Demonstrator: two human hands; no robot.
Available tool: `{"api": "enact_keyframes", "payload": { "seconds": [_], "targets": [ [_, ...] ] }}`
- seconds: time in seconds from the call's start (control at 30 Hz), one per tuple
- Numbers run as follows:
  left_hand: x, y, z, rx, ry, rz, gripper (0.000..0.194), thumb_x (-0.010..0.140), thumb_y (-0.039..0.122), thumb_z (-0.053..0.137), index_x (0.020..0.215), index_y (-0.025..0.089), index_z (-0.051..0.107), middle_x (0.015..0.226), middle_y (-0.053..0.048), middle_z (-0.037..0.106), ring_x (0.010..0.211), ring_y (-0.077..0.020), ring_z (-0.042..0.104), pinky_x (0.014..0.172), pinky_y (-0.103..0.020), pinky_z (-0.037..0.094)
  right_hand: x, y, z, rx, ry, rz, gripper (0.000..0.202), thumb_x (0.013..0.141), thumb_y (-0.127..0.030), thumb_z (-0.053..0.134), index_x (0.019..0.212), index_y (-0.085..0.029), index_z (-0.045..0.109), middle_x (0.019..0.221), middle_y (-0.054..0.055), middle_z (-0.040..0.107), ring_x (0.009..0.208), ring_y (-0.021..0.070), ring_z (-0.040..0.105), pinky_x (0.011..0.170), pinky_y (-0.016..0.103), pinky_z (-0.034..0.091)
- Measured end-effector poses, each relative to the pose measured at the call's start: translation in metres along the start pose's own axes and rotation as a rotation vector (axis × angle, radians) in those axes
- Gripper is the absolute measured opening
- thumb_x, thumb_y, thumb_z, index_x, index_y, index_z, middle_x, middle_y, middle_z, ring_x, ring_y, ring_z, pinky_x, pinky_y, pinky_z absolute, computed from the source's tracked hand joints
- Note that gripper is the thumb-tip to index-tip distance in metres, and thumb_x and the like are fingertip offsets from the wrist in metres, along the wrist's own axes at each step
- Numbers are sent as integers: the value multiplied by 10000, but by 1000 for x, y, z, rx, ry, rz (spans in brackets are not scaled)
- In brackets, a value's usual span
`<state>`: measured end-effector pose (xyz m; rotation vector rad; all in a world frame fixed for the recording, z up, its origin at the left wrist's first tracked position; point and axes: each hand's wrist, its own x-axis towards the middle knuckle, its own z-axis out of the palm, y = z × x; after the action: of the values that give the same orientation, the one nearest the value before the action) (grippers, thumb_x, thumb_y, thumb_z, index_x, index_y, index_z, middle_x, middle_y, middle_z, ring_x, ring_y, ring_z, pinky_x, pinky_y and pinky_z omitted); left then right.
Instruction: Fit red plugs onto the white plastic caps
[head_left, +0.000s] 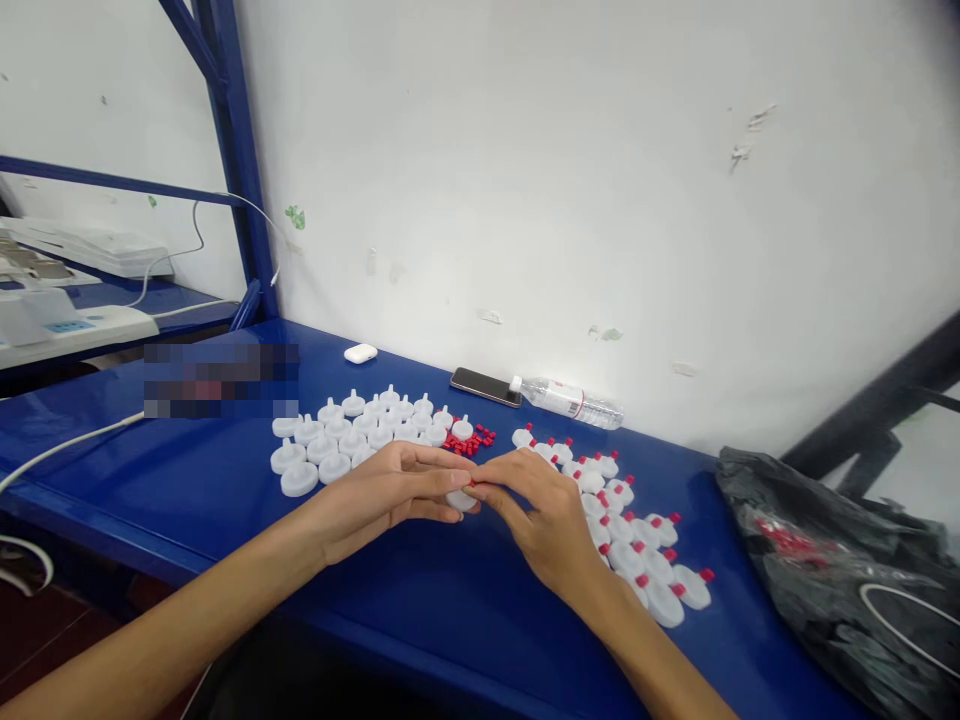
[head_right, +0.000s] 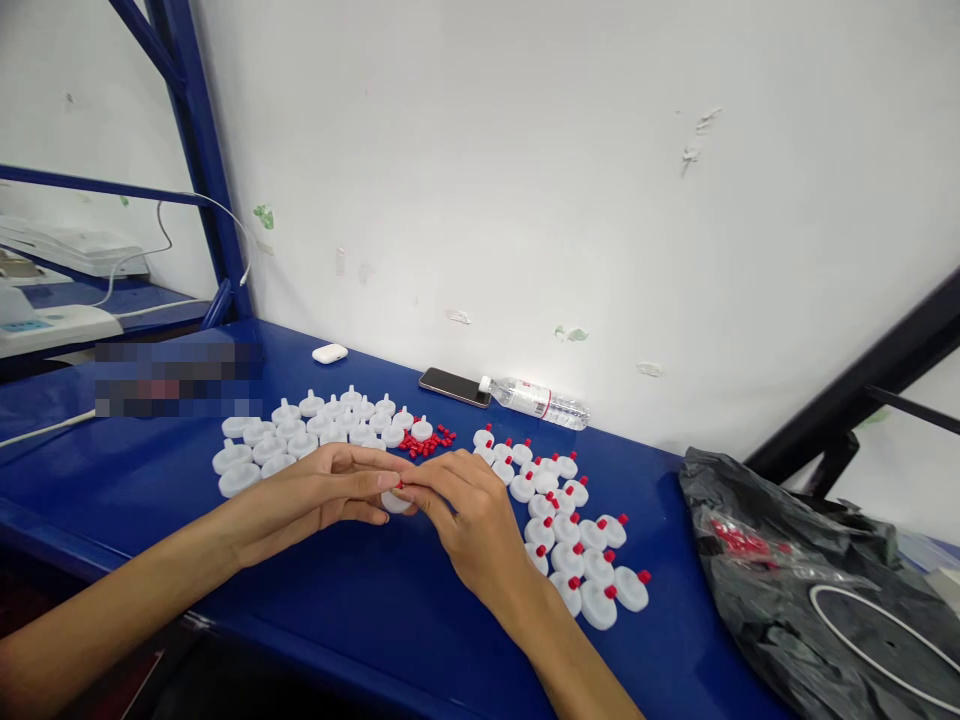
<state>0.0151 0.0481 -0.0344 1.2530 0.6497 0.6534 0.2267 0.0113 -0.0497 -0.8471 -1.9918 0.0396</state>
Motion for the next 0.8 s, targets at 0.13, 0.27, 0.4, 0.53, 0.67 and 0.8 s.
{"api": "enact_keyframes", "payload": {
  "seconds": [0.13,0.27,0.4,0.53,0.67,0.8],
  "targets": [
    [0,-1,3,-53,6,-13,391,848,380,827,1182,186,771,1025,-84,810,957,-159,741,847,-233,593,1,-1,-1,-33,7,-42,112,996,-169,639,1023,-194,745,935,29,767,859,166,693,807,303,528],
    [1,-1,6,-35,50,15,345,831,354,838,1132,190,792,962,-78,811,904,-153,735,731,-193,576,0,-1,-1,-53,-10,-59,121,995,-166,640,1053,-199,741,978,34,761,889,162,693,819,303,527],
    [0,0,7,43,92,46,311,801,369,854,1051,186,818,845,-74,809,770,-149,718,539,-161,497,-2,-3,0,-52,-50,-24,98,981,-179,665,1035,-215,739,1004,30,736,904,156,684,814,304,526],
    [-1,-2,8,124,102,74,334,779,376,860,1054,190,824,814,-79,811,731,-167,709,473,-171,458,-5,-5,2,-62,-68,-31,104,977,-218,679,1057,-239,742,985,26,711,896,159,675,803,308,528],
    [-1,-5,10,167,124,73,322,751,364,851,1020,188,834,837,-83,815,734,-181,707,487,-189,471,-6,-4,3,-74,-88,-42,85,992,-235,659,1032,-238,733,969,26,699,866,153,664,789,303,521],
    [0,-8,11,225,138,75,345,721,349,830,1010,160,832,807,-84,807,677,-171,676,488,-204,482,-7,-3,4,-66,-96,-44,82,993,-213,649,1032,-223,722,964,32,692,861,153,657,791,299,517]
  ]
}}
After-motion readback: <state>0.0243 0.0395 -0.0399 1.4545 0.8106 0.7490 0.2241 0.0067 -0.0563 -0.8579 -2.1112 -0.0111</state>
